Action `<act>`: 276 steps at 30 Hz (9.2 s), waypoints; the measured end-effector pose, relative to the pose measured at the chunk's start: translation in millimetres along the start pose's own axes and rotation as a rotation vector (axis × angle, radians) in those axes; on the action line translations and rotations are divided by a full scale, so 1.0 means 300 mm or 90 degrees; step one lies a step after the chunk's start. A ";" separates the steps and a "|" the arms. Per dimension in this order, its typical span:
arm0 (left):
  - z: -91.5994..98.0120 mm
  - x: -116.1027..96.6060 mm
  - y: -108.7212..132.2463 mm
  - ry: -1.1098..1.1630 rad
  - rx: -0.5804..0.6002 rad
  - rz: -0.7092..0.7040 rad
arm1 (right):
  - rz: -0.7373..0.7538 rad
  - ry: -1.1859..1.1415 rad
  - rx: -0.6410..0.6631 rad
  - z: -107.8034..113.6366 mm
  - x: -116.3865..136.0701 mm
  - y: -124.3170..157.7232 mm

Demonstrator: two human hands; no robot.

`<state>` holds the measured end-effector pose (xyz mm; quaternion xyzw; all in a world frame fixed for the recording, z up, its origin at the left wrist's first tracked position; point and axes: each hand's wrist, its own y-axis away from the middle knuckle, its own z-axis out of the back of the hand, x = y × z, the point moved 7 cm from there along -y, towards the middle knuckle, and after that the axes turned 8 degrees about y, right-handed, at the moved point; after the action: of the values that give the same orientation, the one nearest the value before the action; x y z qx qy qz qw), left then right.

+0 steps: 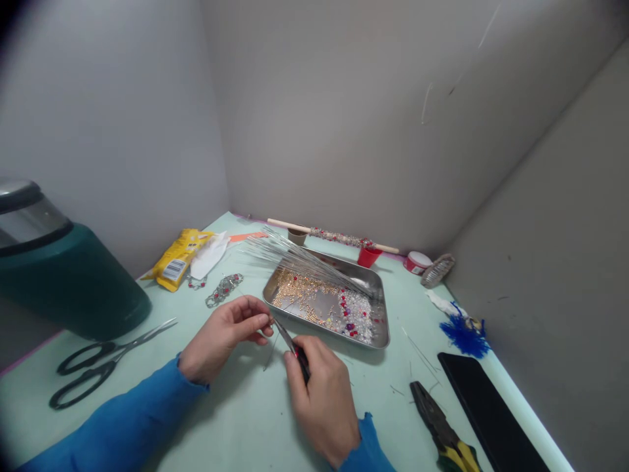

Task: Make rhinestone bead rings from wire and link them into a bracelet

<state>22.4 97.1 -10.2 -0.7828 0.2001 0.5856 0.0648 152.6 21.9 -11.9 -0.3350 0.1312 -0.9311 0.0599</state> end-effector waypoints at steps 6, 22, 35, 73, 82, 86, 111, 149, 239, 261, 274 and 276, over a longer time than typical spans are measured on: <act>-0.001 0.006 -0.004 -0.016 0.002 -0.005 | 0.020 0.034 -0.022 0.003 0.001 0.002; -0.003 0.014 0.001 0.032 -0.011 0.026 | 0.050 0.102 -0.060 0.004 0.005 0.000; -0.005 0.014 -0.003 0.010 0.001 0.018 | 0.039 0.093 -0.038 -0.010 0.002 -0.002; 0.039 0.020 -0.010 0.038 -0.077 0.034 | -0.084 -0.098 0.038 -0.039 -0.008 -0.012; 0.024 0.009 -0.014 -0.013 -0.069 -0.006 | -0.175 -0.267 0.125 -0.052 -0.019 0.004; 0.013 0.004 -0.007 -0.022 -0.060 -0.009 | -0.182 -0.273 0.123 -0.051 -0.021 0.008; -0.010 0.016 -0.007 -0.039 -0.024 0.018 | -0.166 -0.198 0.098 -0.060 -0.016 0.005; -0.083 -0.080 0.077 -0.489 -0.032 -0.427 | -0.201 -0.226 0.077 -0.065 -0.013 0.019; -0.028 -0.014 0.017 0.137 0.067 -0.048 | -0.155 0.238 0.064 0.044 -0.036 0.119; -0.398 -0.362 -0.024 0.712 0.292 -0.095 | 0.041 -1.078 -0.312 0.478 0.116 -0.163; -0.499 -0.405 -0.077 0.752 0.377 -0.169 | 0.212 -1.124 -0.380 0.595 0.111 -0.206; -0.519 -0.410 -0.074 0.750 0.403 -0.171 | 0.236 -1.147 -0.364 0.599 0.119 -0.213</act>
<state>140.8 94.2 150.4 -0.9323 0.2651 -0.0383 0.2432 238.5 39.2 161.2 -0.9002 0.3089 -0.2329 0.2002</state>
